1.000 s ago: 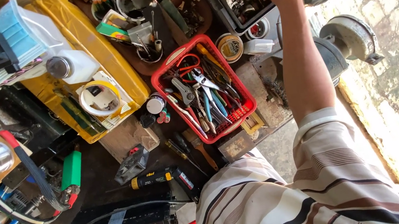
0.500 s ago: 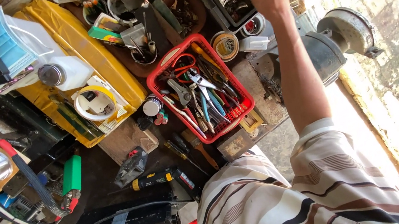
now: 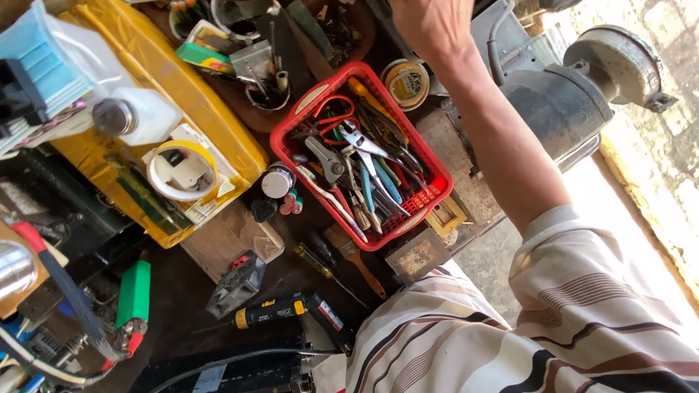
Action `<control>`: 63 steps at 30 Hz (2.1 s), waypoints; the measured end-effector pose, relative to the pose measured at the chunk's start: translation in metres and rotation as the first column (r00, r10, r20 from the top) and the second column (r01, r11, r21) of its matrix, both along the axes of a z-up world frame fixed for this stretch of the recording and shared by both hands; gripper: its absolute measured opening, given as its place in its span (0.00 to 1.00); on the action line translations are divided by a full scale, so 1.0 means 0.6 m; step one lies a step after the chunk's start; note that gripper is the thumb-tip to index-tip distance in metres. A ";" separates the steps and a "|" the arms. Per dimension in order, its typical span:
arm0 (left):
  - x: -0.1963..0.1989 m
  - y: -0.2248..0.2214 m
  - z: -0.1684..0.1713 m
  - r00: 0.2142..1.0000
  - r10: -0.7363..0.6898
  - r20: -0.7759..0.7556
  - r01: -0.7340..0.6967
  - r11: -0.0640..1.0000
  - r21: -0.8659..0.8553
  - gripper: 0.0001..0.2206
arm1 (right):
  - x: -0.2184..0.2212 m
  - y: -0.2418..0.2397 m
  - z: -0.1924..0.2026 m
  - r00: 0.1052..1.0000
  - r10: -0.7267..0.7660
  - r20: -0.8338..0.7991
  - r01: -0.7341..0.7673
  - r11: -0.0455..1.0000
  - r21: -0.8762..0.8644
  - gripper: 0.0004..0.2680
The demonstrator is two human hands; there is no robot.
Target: Disassembling an electronic device by removing screws from a circuit board and disconnecting wire harnesses.
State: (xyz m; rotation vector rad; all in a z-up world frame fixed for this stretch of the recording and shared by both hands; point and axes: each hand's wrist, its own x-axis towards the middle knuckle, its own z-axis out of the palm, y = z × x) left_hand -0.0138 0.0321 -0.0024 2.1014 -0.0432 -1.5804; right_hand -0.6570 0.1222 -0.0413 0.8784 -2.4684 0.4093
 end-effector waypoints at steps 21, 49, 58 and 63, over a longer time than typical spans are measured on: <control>-0.005 -0.032 0.050 0.927 0.367 0.072 -0.352 0.921 -0.164 0.02 | 0.463 0.138 0.159 -0.125 0.955 0.269 0.643 0.284 -0.711 0.10; 0.093 -0.015 -0.049 0.498 0.212 -0.841 -0.383 0.924 0.006 0.13 | 1.054 0.012 0.143 -0.192 0.378 0.906 0.150 0.923 -0.353 0.09; 0.100 -0.006 -0.047 0.523 0.148 -0.839 -0.375 0.925 -0.070 0.07 | 1.059 -0.001 0.129 0.019 0.359 0.933 -0.070 0.932 -0.357 0.08; 0.098 0.006 -0.088 0.525 0.137 -0.840 -0.385 0.919 -0.091 0.07 | 1.041 -0.002 0.124 0.163 0.374 0.913 -0.208 0.917 -0.339 0.10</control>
